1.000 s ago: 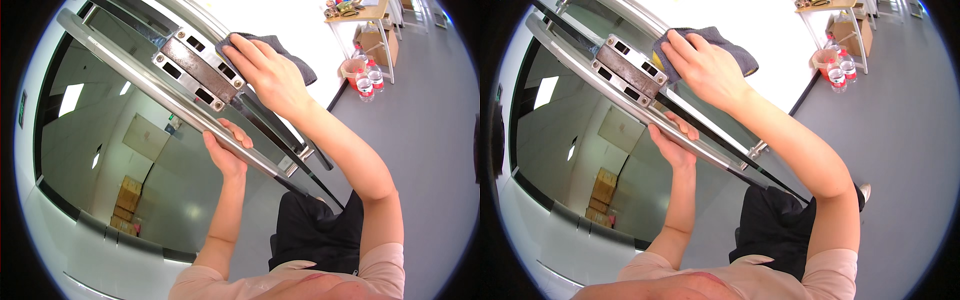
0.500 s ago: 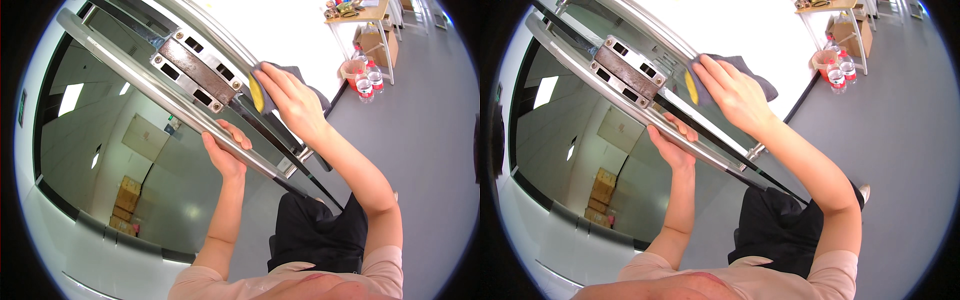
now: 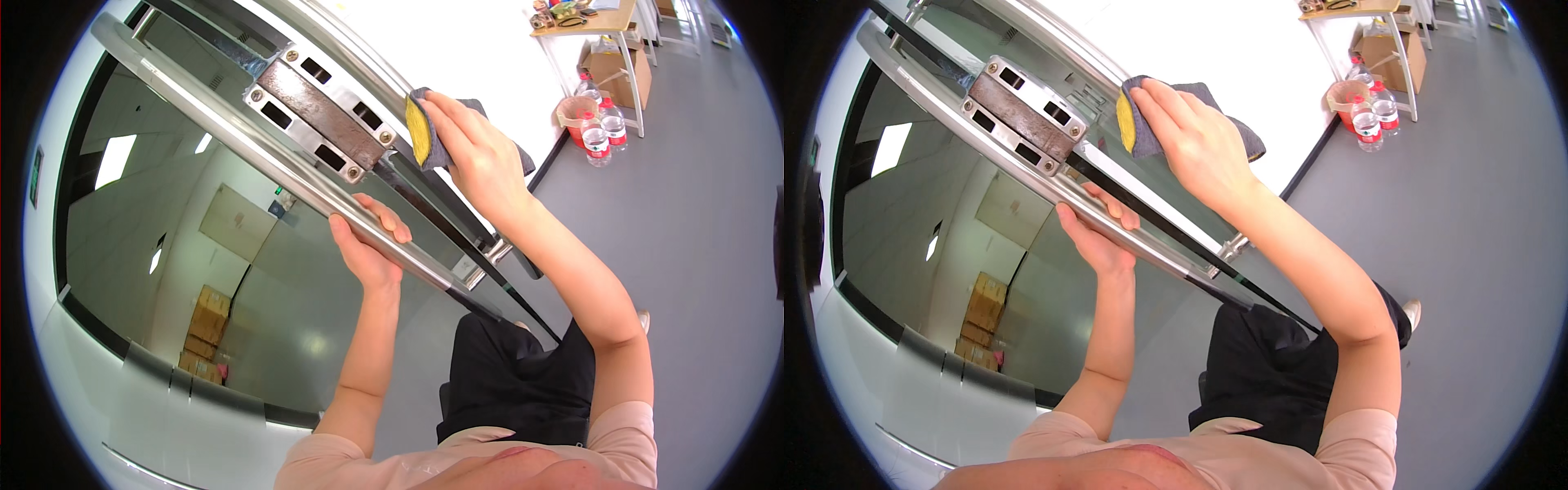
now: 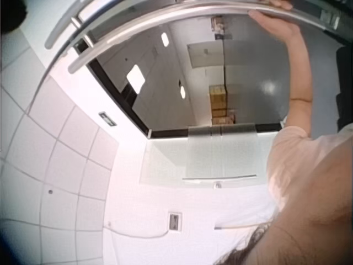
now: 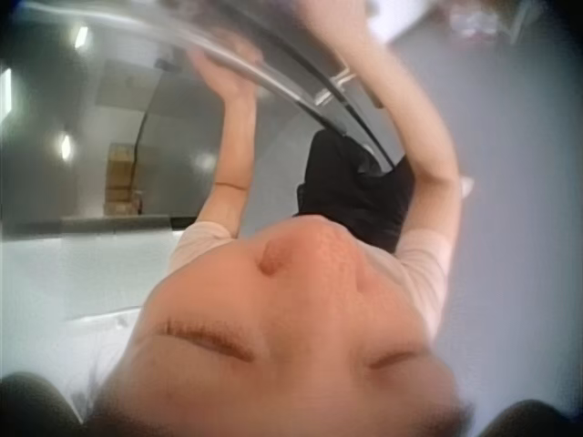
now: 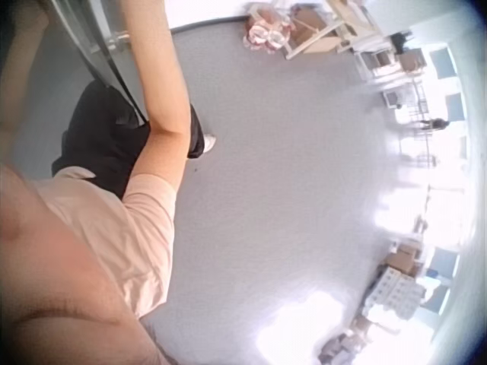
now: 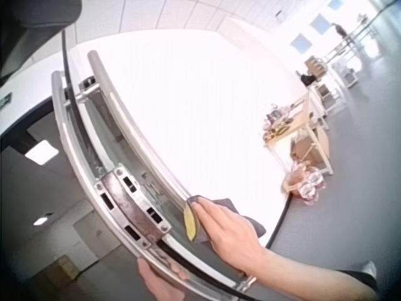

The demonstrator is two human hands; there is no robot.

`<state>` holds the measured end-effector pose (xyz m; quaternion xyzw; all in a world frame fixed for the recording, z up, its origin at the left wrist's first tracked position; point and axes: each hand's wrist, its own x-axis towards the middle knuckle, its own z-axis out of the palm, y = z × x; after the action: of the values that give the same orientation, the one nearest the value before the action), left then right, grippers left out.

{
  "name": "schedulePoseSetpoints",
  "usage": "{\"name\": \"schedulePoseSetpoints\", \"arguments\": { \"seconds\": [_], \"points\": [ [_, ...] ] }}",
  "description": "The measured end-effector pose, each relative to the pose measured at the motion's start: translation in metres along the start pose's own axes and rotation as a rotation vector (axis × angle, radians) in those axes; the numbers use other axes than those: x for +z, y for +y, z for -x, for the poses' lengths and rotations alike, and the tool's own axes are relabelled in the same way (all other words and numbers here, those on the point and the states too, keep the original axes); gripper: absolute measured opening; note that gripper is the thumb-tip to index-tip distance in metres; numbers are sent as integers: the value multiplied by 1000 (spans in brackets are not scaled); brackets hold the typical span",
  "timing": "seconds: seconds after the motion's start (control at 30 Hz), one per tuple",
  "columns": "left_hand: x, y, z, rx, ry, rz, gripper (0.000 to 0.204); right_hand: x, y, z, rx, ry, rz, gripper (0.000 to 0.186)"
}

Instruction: Wiping a glass door and its handle with a cloth to clean them.

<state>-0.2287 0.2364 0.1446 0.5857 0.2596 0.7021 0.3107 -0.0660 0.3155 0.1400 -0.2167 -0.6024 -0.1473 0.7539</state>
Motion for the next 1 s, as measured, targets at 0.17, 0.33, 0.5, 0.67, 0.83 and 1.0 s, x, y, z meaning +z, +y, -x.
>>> {"name": "schedulePoseSetpoints", "arguments": {
  "seconds": [0.17,0.33,0.5,0.67,0.83,1.0],
  "points": [
    [-1,2,0,6,26,-22,51,-8,-4,18,27,-33,-25,47],
    [1,4,1,-5,67,-37,53,-11,-4,34,83,-57,-43,51],
    [-1,1,1,-8,18,-3,51,6,-4,-4,77,-9,-86,50],
    [0,2,0,2,16,-29,51,5,-9,3,148,-60,-114,49],
    [0,3,0,-13,35,-51,49,-9,-7,68,229,-152,-90,49],
    [-1,8,3,-7,33,-40,48,-8,-10,83,212,-146,-113,47]
  ]
}}
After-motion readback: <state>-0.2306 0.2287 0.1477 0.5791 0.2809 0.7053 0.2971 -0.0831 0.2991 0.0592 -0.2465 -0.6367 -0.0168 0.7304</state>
